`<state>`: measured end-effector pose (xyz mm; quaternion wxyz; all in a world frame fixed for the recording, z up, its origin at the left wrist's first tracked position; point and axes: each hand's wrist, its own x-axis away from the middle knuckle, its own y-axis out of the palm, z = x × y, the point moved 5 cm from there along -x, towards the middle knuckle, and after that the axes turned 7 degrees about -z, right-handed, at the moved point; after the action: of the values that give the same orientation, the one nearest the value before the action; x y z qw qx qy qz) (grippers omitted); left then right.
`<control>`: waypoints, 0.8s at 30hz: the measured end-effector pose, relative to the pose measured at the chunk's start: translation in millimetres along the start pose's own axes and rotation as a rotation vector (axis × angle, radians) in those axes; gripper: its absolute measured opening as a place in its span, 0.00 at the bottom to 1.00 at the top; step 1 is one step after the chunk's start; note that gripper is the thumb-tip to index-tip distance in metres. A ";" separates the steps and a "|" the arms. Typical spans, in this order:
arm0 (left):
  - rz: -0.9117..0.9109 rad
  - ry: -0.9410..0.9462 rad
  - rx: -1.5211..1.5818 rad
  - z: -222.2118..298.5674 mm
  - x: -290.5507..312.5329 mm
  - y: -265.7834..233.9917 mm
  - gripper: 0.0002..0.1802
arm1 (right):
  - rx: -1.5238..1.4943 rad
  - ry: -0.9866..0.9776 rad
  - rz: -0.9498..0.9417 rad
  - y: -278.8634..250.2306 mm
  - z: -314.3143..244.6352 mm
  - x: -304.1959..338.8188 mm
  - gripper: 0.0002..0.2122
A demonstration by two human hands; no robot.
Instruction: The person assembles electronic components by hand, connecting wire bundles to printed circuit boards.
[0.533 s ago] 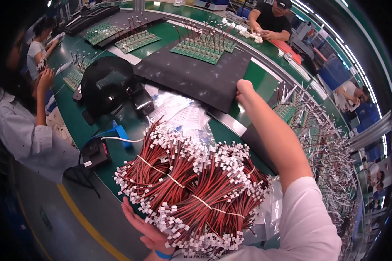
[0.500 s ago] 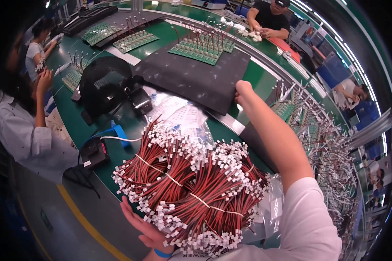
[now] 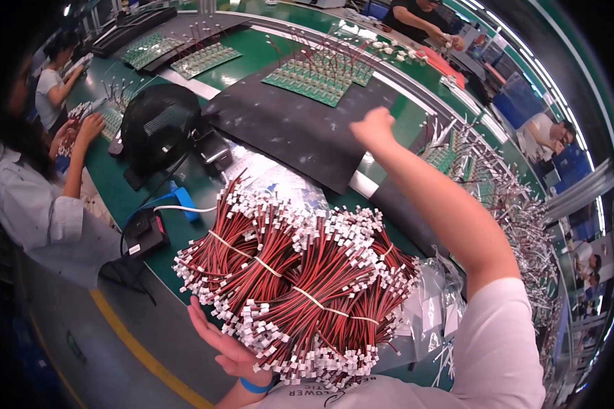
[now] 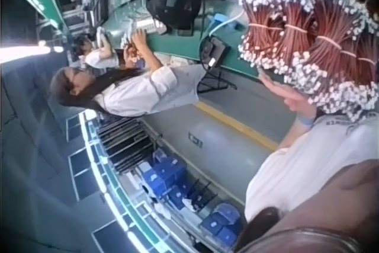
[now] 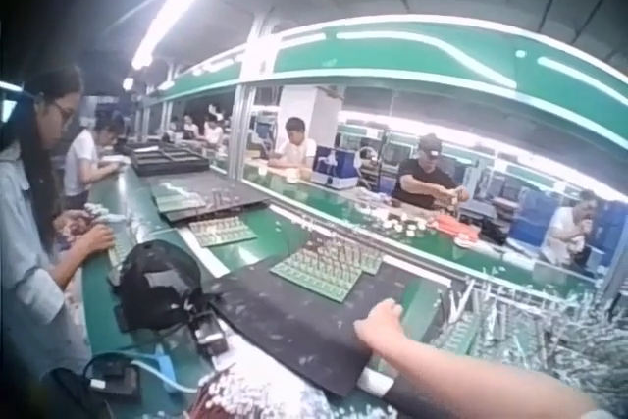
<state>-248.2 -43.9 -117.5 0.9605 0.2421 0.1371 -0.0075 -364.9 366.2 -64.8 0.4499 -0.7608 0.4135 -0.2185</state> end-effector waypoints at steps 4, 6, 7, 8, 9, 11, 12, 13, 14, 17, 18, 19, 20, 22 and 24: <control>-0.026 -0.028 0.083 -3.6 0.6 -1.7 0.50 | 0.067 0.044 -0.050 11.7 -23.8 -57.9 0.35; -0.027 -0.028 0.068 -7.3 2.3 0.1 0.50 | 0.150 0.038 -0.062 28.8 -21.6 -95.1 0.42; -0.028 -0.029 0.049 -6.4 3.2 -0.2 0.50 | 0.165 0.101 -0.118 35.2 -23.2 -103.8 0.42; -0.032 -0.030 0.032 -5.6 3.1 1.5 0.50 | 0.162 0.095 -0.116 39.1 -23.5 -110.1 0.42; -0.033 -0.021 0.024 -4.1 2.5 4.6 0.50 | 0.133 0.123 -0.104 40.6 -20.9 -116.7 0.41; -0.041 -0.006 0.027 -1.4 2.3 -1.9 0.48 | 0.100 0.151 -0.106 46.8 -24.9 -112.9 0.40; -0.054 0.004 0.038 -1.1 2.3 -3.4 0.47 | 0.082 0.152 -0.130 47.5 -27.6 -113.4 0.33; -0.072 0.009 0.020 -0.5 2.8 -2.3 0.47 | 0.066 0.160 -0.151 45.0 -29.2 -109.9 0.26; -0.077 0.005 0.016 -1.0 2.4 -2.6 0.47 | 0.049 0.168 -0.173 45.5 -28.9 -106.6 0.20; -0.098 -0.004 0.175 -4.2 1.8 -1.6 0.46 | -0.117 0.112 -0.040 46.1 -28.4 -106.7 0.13; -0.107 -0.010 0.178 -5.1 2.3 -1.2 0.46 | -0.202 0.050 0.020 43.5 -24.7 -111.7 0.13; -0.093 -0.040 0.170 -6.9 2.8 -1.7 0.48 | -0.333 -0.044 0.111 40.9 -17.9 -120.3 0.11; -0.069 -0.070 0.149 -7.6 3.3 -4.3 0.51 | -0.334 -0.036 0.102 40.8 -19.8 -111.9 0.11; -0.074 -0.084 0.136 -3.5 1.7 0.5 0.49 | -0.721 0.054 0.128 36.9 -15.9 -99.9 0.10; -0.059 -0.082 0.194 -3.0 1.6 2.7 0.48 | -0.767 0.103 0.204 32.0 -8.6 -94.0 0.11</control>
<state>-247.2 -39.9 -119.3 0.9367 0.3294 0.1032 -0.0590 -437.8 431.4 -84.4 0.1313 -0.8166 0.5606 -0.0405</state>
